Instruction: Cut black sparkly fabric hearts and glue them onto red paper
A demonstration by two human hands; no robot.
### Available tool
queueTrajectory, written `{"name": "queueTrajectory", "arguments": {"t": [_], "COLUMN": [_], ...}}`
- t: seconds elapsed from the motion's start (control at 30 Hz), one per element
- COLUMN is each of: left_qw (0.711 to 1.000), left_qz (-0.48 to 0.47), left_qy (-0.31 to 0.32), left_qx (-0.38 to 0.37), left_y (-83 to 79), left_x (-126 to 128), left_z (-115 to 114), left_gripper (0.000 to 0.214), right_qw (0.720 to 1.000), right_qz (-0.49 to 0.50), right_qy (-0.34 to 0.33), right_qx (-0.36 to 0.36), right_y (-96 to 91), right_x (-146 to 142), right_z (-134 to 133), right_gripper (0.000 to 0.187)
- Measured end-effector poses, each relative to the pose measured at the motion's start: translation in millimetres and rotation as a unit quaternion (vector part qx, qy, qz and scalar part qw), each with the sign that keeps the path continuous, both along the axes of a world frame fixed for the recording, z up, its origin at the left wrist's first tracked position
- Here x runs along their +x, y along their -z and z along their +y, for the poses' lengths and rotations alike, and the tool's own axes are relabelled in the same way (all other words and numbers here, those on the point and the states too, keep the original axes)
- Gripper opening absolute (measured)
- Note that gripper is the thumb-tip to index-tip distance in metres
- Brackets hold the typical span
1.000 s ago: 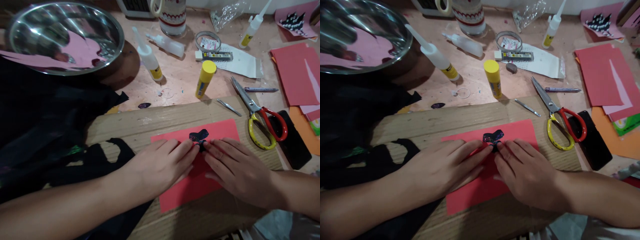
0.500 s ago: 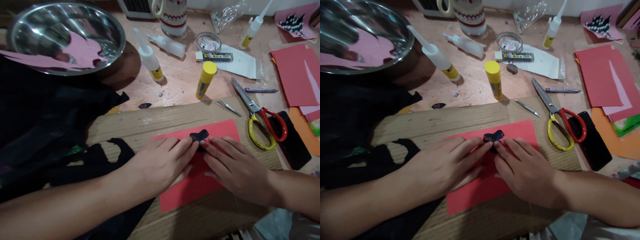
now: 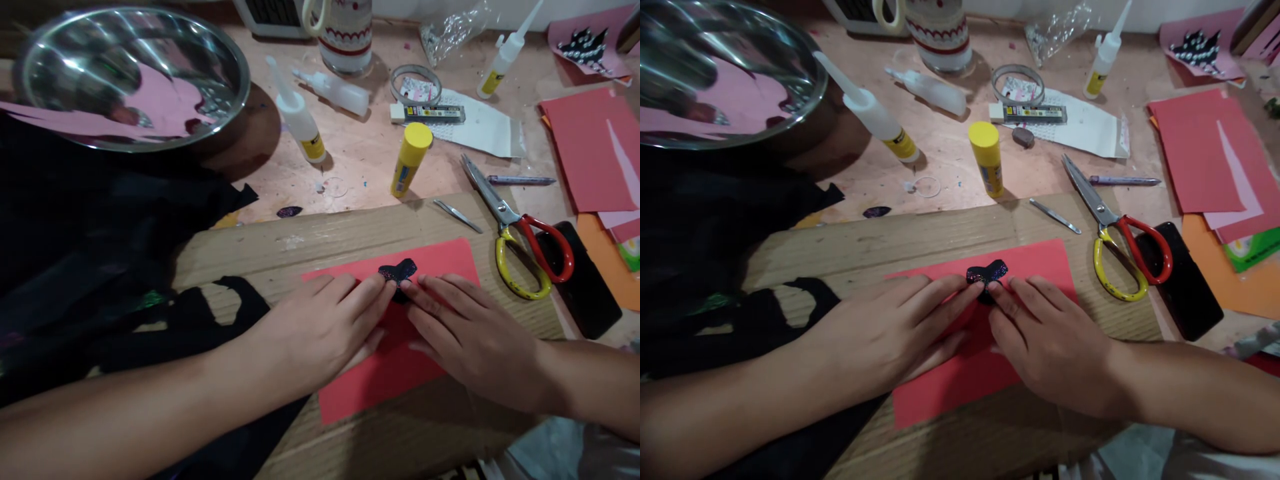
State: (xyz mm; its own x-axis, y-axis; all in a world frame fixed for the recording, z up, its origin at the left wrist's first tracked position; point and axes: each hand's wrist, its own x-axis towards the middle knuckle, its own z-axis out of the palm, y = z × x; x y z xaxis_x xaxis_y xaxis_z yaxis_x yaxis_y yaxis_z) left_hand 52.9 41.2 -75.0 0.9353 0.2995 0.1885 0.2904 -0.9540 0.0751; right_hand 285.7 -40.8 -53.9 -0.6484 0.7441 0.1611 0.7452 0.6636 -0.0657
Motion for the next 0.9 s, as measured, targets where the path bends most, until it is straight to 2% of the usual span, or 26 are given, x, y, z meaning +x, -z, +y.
{"name": "queueTrajectory", "arguments": {"t": [0.23, 0.53, 0.7, 0.9], "left_qw": [1.000, 0.999, 0.998, 0.998], "left_qz": [0.009, -0.003, -0.015, -0.014], "left_qy": [0.002, -0.007, -0.011, -0.007], "left_qx": [0.017, -0.037, -0.068, -0.065], "left_y": [-1.6, -2.2, -2.2, -2.3], "left_x": [0.0, 0.4, 1.2, 1.2], "left_z": [-0.5, 5.9, 8.7, 8.6], "left_gripper": [0.038, 0.039, 0.037, 0.036], "right_qw": [1.000, 1.000, 1.000, 0.998], "right_qz": [-0.008, 0.019, 0.008, -0.020], "right_qy": [0.001, -0.014, 0.013, 0.039], "right_qx": [0.002, 0.000, -0.009, -0.037], "right_y": [-1.6, -4.8, -4.4, -6.6], "right_x": [-1.0, -0.4, -6.7, -13.3], "right_z": [-0.1, -2.4, -12.4, -18.6], "right_gripper": [0.026, 0.023, 0.029, 0.039]}}
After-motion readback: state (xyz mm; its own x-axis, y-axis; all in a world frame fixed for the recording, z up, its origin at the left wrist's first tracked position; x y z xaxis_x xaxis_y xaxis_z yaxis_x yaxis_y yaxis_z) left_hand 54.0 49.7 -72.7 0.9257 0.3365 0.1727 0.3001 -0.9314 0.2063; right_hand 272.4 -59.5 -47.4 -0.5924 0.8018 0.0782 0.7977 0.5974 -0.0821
